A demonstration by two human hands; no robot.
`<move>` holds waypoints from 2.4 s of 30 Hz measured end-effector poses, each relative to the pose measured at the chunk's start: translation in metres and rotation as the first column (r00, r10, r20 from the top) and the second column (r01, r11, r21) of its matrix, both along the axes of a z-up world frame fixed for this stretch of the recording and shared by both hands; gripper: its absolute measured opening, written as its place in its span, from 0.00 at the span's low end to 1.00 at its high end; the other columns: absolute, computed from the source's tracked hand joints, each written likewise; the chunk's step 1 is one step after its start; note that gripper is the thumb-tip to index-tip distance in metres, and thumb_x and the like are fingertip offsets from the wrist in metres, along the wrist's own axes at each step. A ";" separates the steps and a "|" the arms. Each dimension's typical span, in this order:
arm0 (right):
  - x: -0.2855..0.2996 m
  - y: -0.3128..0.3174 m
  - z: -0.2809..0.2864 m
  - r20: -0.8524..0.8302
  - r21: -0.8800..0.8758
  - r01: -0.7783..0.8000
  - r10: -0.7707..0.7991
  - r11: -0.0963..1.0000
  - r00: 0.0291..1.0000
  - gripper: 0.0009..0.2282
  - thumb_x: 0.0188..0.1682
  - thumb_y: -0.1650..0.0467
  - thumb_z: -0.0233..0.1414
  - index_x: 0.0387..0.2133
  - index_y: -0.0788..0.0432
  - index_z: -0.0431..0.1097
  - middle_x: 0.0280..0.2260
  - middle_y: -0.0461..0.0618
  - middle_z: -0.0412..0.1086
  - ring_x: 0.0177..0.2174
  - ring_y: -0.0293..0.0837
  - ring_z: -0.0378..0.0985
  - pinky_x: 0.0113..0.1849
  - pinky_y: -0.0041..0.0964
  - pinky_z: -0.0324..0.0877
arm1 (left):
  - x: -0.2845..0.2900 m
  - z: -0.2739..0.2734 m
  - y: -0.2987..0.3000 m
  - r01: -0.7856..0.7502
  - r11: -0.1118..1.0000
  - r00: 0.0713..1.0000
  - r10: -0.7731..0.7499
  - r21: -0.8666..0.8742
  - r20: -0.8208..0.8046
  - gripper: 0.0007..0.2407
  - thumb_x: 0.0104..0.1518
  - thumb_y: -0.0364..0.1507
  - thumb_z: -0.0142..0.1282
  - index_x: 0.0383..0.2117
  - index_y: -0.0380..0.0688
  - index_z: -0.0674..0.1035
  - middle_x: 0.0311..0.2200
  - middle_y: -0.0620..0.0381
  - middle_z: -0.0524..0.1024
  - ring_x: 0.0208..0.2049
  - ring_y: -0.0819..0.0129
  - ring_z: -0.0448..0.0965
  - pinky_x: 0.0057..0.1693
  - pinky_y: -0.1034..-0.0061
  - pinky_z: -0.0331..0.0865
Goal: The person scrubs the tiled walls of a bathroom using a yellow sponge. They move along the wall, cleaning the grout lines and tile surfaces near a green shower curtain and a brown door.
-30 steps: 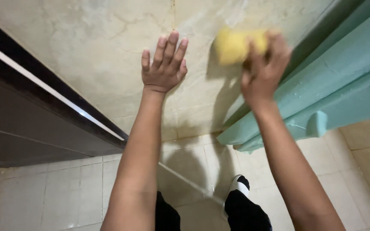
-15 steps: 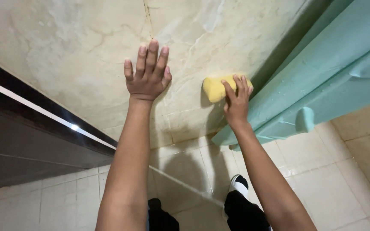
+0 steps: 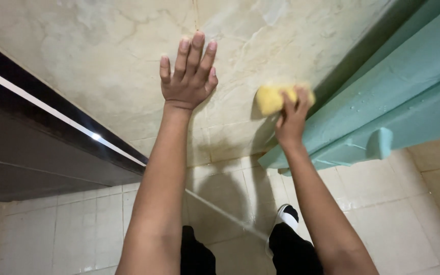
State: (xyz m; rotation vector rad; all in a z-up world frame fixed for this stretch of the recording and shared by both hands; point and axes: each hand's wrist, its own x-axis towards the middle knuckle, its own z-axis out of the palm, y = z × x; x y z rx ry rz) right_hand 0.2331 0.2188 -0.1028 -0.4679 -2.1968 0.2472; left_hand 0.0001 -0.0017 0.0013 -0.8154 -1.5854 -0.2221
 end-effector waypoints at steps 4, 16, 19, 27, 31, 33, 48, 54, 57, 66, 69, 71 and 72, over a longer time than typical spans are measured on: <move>0.009 -0.010 -0.005 0.095 0.071 -0.065 0.058 0.995 0.994 0.32 0.43 0.81 0.56 0.62 0.45 0.66 0.64 0.57 0.59 0.67 0.62 0.54 0.67 0.63 0.49 | 0.000 -0.001 0.003 -0.004 1.000 1.000 0.004 0.005 0.014 0.23 0.71 0.40 0.36 0.73 0.63 0.64 0.74 0.64 0.57 0.74 0.68 0.52 0.76 0.56 0.32; -0.039 -0.033 0.088 -0.099 0.239 -0.044 0.069 0.970 0.993 0.30 0.43 0.78 0.57 0.62 0.46 0.69 0.64 0.57 0.59 0.65 0.64 0.56 0.64 0.70 0.46 | 0.001 0.000 0.001 0.032 0.999 0.998 -0.032 -0.004 0.045 0.23 0.71 0.41 0.37 0.74 0.62 0.64 0.74 0.64 0.55 0.74 0.68 0.52 0.75 0.55 0.32; -0.032 -0.040 0.039 0.043 0.312 -0.106 0.097 0.944 0.994 0.26 0.46 0.76 0.60 0.59 0.39 0.73 0.60 0.51 0.64 0.62 0.59 0.62 0.61 0.65 0.52 | 0.001 -0.001 0.001 0.018 1.000 0.999 -0.018 -0.015 0.050 0.23 0.71 0.40 0.37 0.74 0.63 0.63 0.74 0.64 0.55 0.74 0.69 0.51 0.76 0.55 0.31; -0.019 -0.040 0.082 0.140 0.501 -0.205 0.155 0.841 0.978 0.21 0.50 0.72 0.60 0.57 0.38 0.74 0.58 0.50 0.66 0.59 0.53 0.65 0.60 0.67 0.52 | 0.000 0.002 0.001 0.014 1.000 1.000 -0.014 0.006 0.021 0.23 0.70 0.40 0.37 0.73 0.63 0.64 0.74 0.63 0.56 0.74 0.69 0.53 0.75 0.56 0.32; -0.028 -0.038 0.157 -0.086 0.442 -0.057 0.105 0.895 0.991 0.25 0.50 0.75 0.59 0.63 0.45 0.70 0.62 0.59 0.61 0.63 0.62 0.60 0.62 0.67 0.51 | 0.001 0.004 -0.001 0.039 0.999 0.999 -0.039 0.006 0.030 0.22 0.72 0.39 0.35 0.73 0.62 0.65 0.73 0.63 0.56 0.74 0.69 0.53 0.75 0.55 0.33; -0.037 -0.041 0.161 -0.107 0.414 -0.063 0.117 0.908 0.987 0.26 0.49 0.75 0.59 0.63 0.45 0.70 0.62 0.58 0.60 0.63 0.62 0.60 0.63 0.66 0.51 | 0.001 0.001 0.001 0.028 1.000 0.999 -0.028 0.009 0.025 0.22 0.72 0.40 0.35 0.73 0.62 0.64 0.73 0.63 0.56 0.74 0.69 0.52 0.75 0.55 0.33; -0.024 -0.021 0.223 -0.105 0.500 -0.120 0.198 0.858 0.975 0.26 0.49 0.76 0.60 0.63 0.50 0.68 0.59 0.63 0.59 0.60 0.62 0.59 0.58 0.62 0.57 | 0.002 0.001 0.002 0.022 1.000 0.999 -0.022 0.002 0.033 0.23 0.71 0.39 0.37 0.74 0.62 0.63 0.74 0.63 0.55 0.74 0.68 0.52 0.76 0.55 0.32; -0.033 -0.023 0.253 -0.122 0.359 -0.111 0.165 0.927 0.979 0.24 0.48 0.78 0.59 0.59 0.51 0.67 0.56 0.62 0.60 0.58 0.62 0.61 0.57 0.61 0.60 | 0.001 0.002 0.001 0.014 1.000 1.000 -0.014 -0.003 0.024 0.23 0.70 0.40 0.37 0.74 0.62 0.63 0.74 0.64 0.55 0.74 0.68 0.52 0.75 0.55 0.32; -0.033 -0.039 0.219 -0.034 0.438 -0.108 0.136 0.892 0.990 0.26 0.46 0.77 0.59 0.61 0.51 0.68 0.57 0.61 0.60 0.60 0.61 0.61 0.59 0.62 0.57 | 0.002 -0.001 0.002 0.022 1.000 0.999 -0.022 0.002 0.030 0.23 0.70 0.40 0.38 0.74 0.62 0.63 0.74 0.64 0.55 0.74 0.68 0.52 0.76 0.55 0.31; -0.019 -0.058 0.089 0.105 0.346 -0.173 0.145 0.922 0.984 0.26 0.48 0.73 0.61 0.62 0.41 0.70 0.58 0.53 0.64 0.60 0.57 0.63 0.59 0.63 0.55 | 0.008 0.002 -0.004 0.029 0.999 0.998 -0.029 -0.014 0.062 0.23 0.70 0.39 0.40 0.73 0.62 0.64 0.74 0.63 0.56 0.74 0.68 0.52 0.75 0.55 0.32; -0.027 -0.059 0.054 0.087 0.345 -0.162 0.140 0.924 0.986 0.24 0.48 0.71 0.61 0.60 0.39 0.71 0.58 0.52 0.64 0.59 0.57 0.64 0.59 0.63 0.55 | 0.005 0.004 -0.002 0.033 0.999 0.998 -0.032 -0.011 0.061 0.23 0.71 0.39 0.39 0.73 0.61 0.65 0.74 0.62 0.56 0.74 0.68 0.52 0.75 0.55 0.31; -0.032 -0.062 0.033 0.082 0.341 -0.162 0.142 0.926 0.986 0.24 0.48 0.71 0.61 0.59 0.38 0.71 0.58 0.51 0.65 0.59 0.57 0.64 0.59 0.63 0.55 | 0.005 0.003 -0.001 0.029 1.000 0.998 -0.028 -0.009 0.059 0.23 0.71 0.39 0.39 0.73 0.60 0.65 0.73 0.62 0.57 0.74 0.68 0.53 0.75 0.55 0.32; -0.032 -0.064 0.022 0.081 0.336 -0.159 0.139 0.928 0.987 0.23 0.48 0.70 0.60 0.58 0.38 0.72 0.57 0.50 0.65 0.58 0.57 0.64 0.59 0.63 0.56 | 0.005 0.001 0.000 0.030 0.999 0.998 -0.029 -0.011 0.064 0.23 0.71 0.39 0.38 0.73 0.61 0.65 0.73 0.62 0.56 0.74 0.68 0.53 0.75 0.55 0.32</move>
